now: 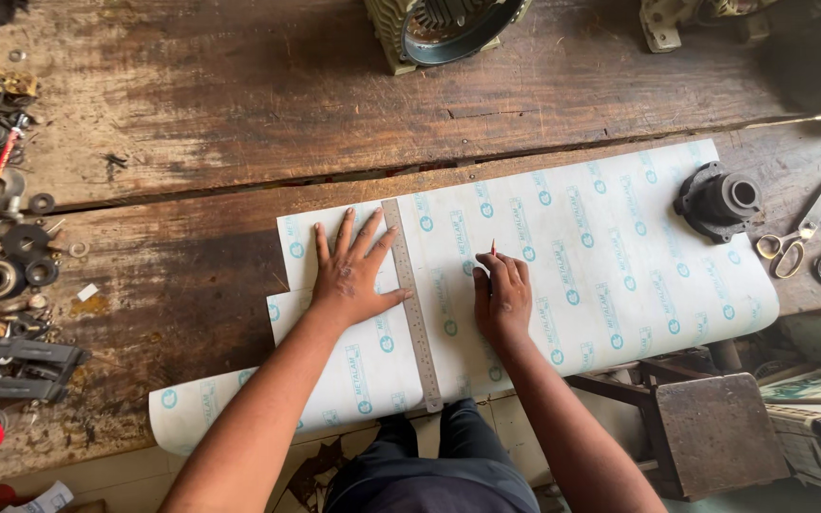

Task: The person moves an electric motor housing aside on the workbench, unrolls a white adhesive-backed sheet, and measures it with a steel ruler. They hold the ruler in place and draw straight marking lines along it with a pen at several positions along the sheet.

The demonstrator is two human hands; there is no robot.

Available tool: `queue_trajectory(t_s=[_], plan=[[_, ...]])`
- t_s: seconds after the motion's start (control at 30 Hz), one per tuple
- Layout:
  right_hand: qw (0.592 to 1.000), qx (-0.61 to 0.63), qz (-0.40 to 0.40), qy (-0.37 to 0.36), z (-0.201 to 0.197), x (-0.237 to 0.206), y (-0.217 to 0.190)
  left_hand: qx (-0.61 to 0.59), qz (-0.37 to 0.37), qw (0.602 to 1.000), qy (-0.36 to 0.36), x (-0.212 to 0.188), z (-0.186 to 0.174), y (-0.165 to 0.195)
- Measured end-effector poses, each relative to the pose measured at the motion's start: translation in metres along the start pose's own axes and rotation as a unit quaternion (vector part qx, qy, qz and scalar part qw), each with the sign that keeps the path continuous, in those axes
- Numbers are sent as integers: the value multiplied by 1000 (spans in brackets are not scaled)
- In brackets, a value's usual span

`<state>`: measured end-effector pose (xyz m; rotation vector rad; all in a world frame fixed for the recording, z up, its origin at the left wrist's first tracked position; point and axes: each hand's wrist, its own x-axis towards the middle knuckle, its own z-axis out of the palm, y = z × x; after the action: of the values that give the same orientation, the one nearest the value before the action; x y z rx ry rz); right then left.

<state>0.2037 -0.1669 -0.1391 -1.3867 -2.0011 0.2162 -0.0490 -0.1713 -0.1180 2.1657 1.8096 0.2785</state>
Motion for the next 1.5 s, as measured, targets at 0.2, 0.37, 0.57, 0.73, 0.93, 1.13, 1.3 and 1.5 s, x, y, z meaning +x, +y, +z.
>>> queue_trajectory(t_s=[0.2, 0.37, 0.57, 0.73, 0.93, 1.13, 1.3, 1.5], plan=[[982, 120, 145, 15, 7, -1, 13, 31, 16, 999, -18, 35, 25, 48], [954, 225, 193, -36, -6, 8, 53, 23, 35, 999, -15, 67, 49, 80], [973, 126, 191, -7, -28, 25, 98, -34, 39, 999, -12, 90, 65, 100], [963, 167, 212, -12, -25, 25, 108, -51, 38, 998, -12, 100, 75, 104], [967, 157, 198, -33, -25, 26, 110, -77, 45, 996, 7, 97, 77, 94], [971, 145, 184, -43, -24, 30, 111, -101, 40, 994, 3, 100, 72, 93], [968, 139, 199, -56, -23, 29, 114, -116, 33, 993, -4, 103, 73, 92], [968, 145, 196, -58, -21, 28, 116, -115, 39, 993, -1, 104, 76, 90]])
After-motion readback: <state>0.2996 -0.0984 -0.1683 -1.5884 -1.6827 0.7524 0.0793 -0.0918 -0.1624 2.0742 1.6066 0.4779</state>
